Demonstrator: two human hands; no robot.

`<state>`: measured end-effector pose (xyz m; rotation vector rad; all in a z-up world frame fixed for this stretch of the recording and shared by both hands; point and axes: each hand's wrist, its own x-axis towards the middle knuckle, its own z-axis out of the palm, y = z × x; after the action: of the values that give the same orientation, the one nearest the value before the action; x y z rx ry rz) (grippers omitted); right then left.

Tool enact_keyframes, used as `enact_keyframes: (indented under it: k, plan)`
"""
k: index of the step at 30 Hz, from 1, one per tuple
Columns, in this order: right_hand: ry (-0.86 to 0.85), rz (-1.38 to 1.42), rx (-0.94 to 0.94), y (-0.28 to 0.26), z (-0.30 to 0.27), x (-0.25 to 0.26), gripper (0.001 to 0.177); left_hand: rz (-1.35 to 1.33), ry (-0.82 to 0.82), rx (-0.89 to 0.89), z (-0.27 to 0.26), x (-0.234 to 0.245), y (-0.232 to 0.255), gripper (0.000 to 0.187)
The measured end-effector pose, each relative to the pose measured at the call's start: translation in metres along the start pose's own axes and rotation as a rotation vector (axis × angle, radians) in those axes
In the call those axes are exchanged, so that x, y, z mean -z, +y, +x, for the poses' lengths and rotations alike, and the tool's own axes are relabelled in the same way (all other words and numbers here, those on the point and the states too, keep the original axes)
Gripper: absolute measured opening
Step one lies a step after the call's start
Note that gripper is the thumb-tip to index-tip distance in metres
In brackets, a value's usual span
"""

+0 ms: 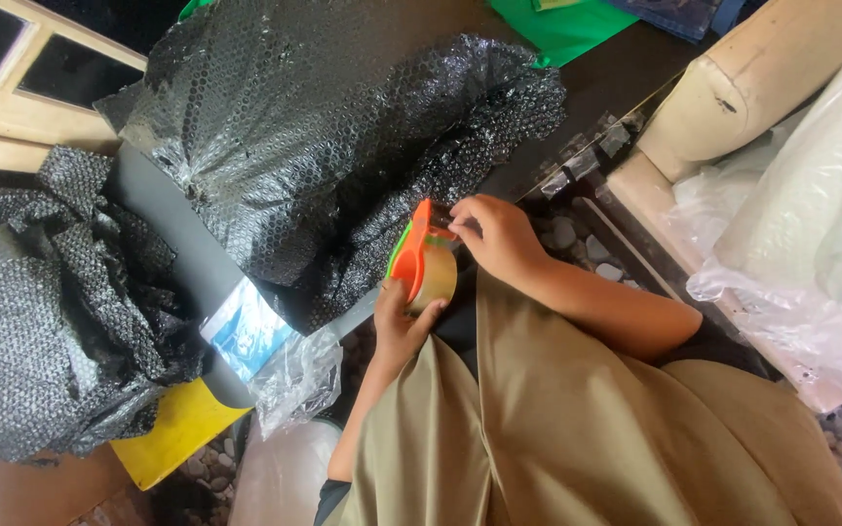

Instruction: Wrapping a green tote bag with black bubble wrap and securing it with tape using a dispenser.

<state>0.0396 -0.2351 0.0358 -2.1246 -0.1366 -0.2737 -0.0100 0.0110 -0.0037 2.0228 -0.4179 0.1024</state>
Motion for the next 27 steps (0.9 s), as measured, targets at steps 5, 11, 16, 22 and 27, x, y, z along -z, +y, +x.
enact_keyframes:
  k: [5, 11, 16, 22, 27]
  plan:
    - [-0.164, -0.078, -0.077, -0.005, -0.01, -0.001, 0.011, 0.048, -0.017, 0.084, 0.004, 0.001, 0.012, 0.047]
    - [-0.293, 0.285, -0.26, -0.032, -0.002, 0.013, 0.025, 0.038, 0.009, 0.192, -0.01, -0.004, -0.016, 0.051]
    - [-0.235, 0.235, -0.301, -0.018, 0.009, 0.03, 0.023, -0.114, -0.034, 0.22, -0.012, 0.0, -0.025, 0.046]
    - [-0.295, 0.387, -0.311, -0.038, 0.026, 0.072, 0.019, -0.228, -0.094, 0.17, -0.002, -0.001, -0.019, 0.047]
    - [-0.22, 0.389, -0.254, -0.036, 0.037, 0.114, 0.017, -0.303, -0.089, 0.089, 0.018, 0.003, 0.02, 0.042]
